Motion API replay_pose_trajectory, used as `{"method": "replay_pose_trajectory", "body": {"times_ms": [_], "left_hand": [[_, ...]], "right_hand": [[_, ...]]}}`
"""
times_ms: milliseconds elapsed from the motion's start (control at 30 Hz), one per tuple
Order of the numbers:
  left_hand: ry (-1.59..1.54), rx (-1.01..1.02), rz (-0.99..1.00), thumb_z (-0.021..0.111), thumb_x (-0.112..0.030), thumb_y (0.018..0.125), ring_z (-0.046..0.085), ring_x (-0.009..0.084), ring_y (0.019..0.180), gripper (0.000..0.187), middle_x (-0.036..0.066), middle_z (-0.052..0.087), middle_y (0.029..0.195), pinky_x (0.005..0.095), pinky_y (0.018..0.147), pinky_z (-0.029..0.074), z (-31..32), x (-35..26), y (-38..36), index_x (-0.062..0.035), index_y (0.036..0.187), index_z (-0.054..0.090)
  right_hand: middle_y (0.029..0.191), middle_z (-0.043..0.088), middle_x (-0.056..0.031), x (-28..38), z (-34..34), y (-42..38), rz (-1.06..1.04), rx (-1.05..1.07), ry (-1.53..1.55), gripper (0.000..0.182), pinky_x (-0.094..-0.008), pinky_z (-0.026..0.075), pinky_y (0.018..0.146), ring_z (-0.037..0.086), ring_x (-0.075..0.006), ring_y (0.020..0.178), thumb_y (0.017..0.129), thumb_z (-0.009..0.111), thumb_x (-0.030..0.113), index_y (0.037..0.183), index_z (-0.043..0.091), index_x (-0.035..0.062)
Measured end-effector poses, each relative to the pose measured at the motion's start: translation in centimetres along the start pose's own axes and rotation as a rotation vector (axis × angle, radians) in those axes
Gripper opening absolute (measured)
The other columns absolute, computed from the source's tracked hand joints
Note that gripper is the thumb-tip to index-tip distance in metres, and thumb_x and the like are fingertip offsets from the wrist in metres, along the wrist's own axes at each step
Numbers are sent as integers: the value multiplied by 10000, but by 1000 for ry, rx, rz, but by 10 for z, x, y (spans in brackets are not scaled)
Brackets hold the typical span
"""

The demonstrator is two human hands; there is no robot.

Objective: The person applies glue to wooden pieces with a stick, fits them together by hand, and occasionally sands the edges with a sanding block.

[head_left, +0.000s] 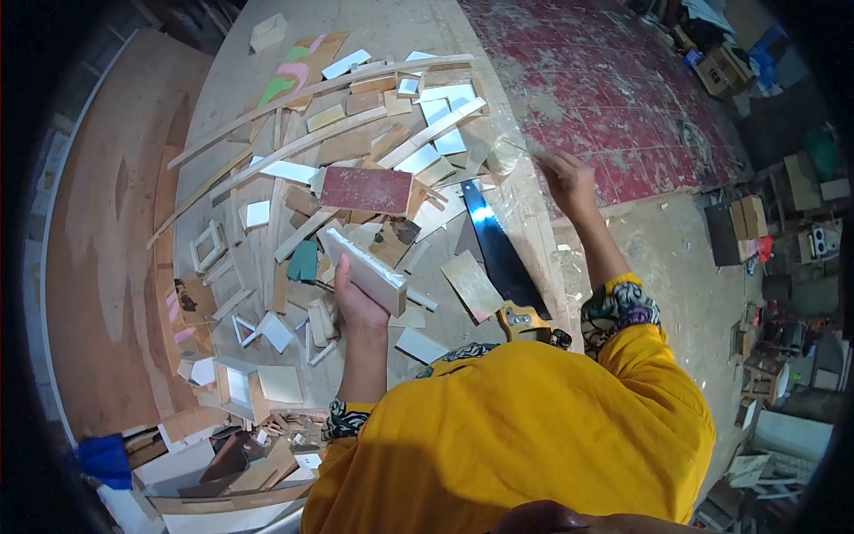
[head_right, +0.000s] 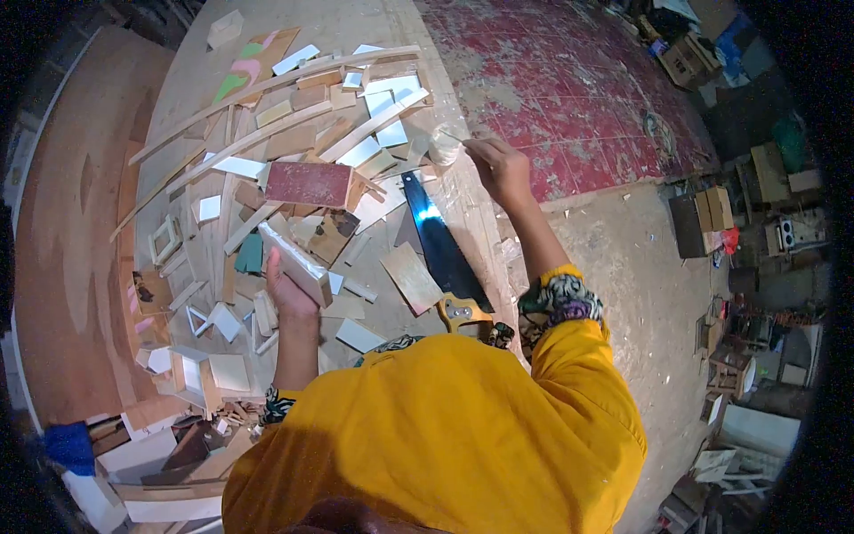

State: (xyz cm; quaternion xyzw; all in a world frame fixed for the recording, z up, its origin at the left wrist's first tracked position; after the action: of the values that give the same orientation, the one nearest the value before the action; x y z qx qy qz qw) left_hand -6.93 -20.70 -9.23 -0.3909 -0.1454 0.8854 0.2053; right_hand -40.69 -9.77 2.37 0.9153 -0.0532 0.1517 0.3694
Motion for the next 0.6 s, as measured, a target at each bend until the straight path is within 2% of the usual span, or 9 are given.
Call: {"method": "replay_pose_trajectory", "body": {"times_ms": [67, 100, 167, 200, 267, 333, 400, 433, 600], "left_hand": [[6, -14, 30, 613, -388, 779, 506, 233, 1039, 542, 65, 529, 1080, 374, 907, 403, 3, -3, -3, -80, 1198, 462], [12, -11, 15, 596, -382, 797, 509, 222, 1026, 519, 68, 537, 1065, 359, 901, 405, 6, -2, -6, -70, 1190, 468], [16, -22, -10, 570, -389, 817, 511, 211, 1006, 514, 73, 542, 1046, 338, 907, 396, 8, 1, -10, -45, 1186, 471], [18, -34, 1, 570, -389, 817, 511, 211, 1006, 514, 73, 542, 1046, 338, 907, 396, 9, 1, -12, -45, 1186, 471], [-12, 54, 13, 559, -392, 825, 510, 210, 1005, 501, 74, 543, 1043, 340, 906, 395, 23, -1, -19, -46, 1179, 478], [-7, 57, 20, 545, -396, 834, 519, 208, 990, 487, 76, 545, 1035, 344, 883, 414, 26, -3, -28, -46, 1167, 486], [-38, 133, 2, 529, -402, 842, 541, 202, 940, 477, 77, 552, 1022, 339, 825, 452, 31, -1, -34, -47, 1159, 488], [-56, 137, -22, 521, -406, 846, 566, 184, 839, 462, 67, 560, 1000, 337, 722, 489, 29, 1, -36, -53, 1143, 496], [-103, 151, -53, 533, -410, 836, 561, 166, 706, 447, 54, 565, 889, 332, 584, 485, 31, 2, -57, -68, 1123, 508]], "right_hand": [[823, 652, -101, 23, -31, -2, 77, -113, 140, 135, -286, 473, 545, 598, -219, 599, 792, 635, 88, 924, 652, 66], [823, 652, -101, 40, -39, -5, 68, -107, 158, 135, -286, 473, 545, 598, -219, 599, 792, 635, 88, 924, 652, 66], [776, 648, -86, 48, -47, -16, 289, -128, 532, 128, -235, 432, 520, 549, -119, 571, 846, 587, 101, 935, 646, 29], [776, 648, -86, 62, -50, -21, 287, -123, 546, 128, -235, 432, 520, 549, -119, 571, 846, 587, 101, 935, 646, 29], [778, 637, -63, 67, -32, -39, 578, -113, 1109, 157, -199, 388, 512, 493, -61, 580, 883, 538, 117, 936, 629, 1], [776, 630, -61, 85, -24, -47, 679, -67, 1244, 188, -181, 363, 508, 474, -64, 567, 899, 518, 151, 957, 607, -4], [770, 626, -57, 95, 0, -61, 914, 38, 1458, 193, -173, 358, 508, 469, -64, 569, 900, 521, 172, 970, 587, 5], [761, 630, -45, 100, 6, -63, 919, 70, 1496, 187, -169, 355, 489, 469, -61, 550, 899, 528, 187, 961, 583, 20], [727, 603, -27, 117, 22, -81, 1072, 172, 1647, 155, -168, 339, 458, 440, -55, 508, 907, 519, 182, 942, 559, 36]]}}
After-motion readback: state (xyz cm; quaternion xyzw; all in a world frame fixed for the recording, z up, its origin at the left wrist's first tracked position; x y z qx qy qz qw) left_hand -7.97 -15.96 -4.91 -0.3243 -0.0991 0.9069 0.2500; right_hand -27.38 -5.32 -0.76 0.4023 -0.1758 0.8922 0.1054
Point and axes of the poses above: each hand's wrist, its own y-axis towards the middle knuckle, its own z-axis out of the palm, x = y × z, the point moved 10 cm from there along y, towards the middle knuckle
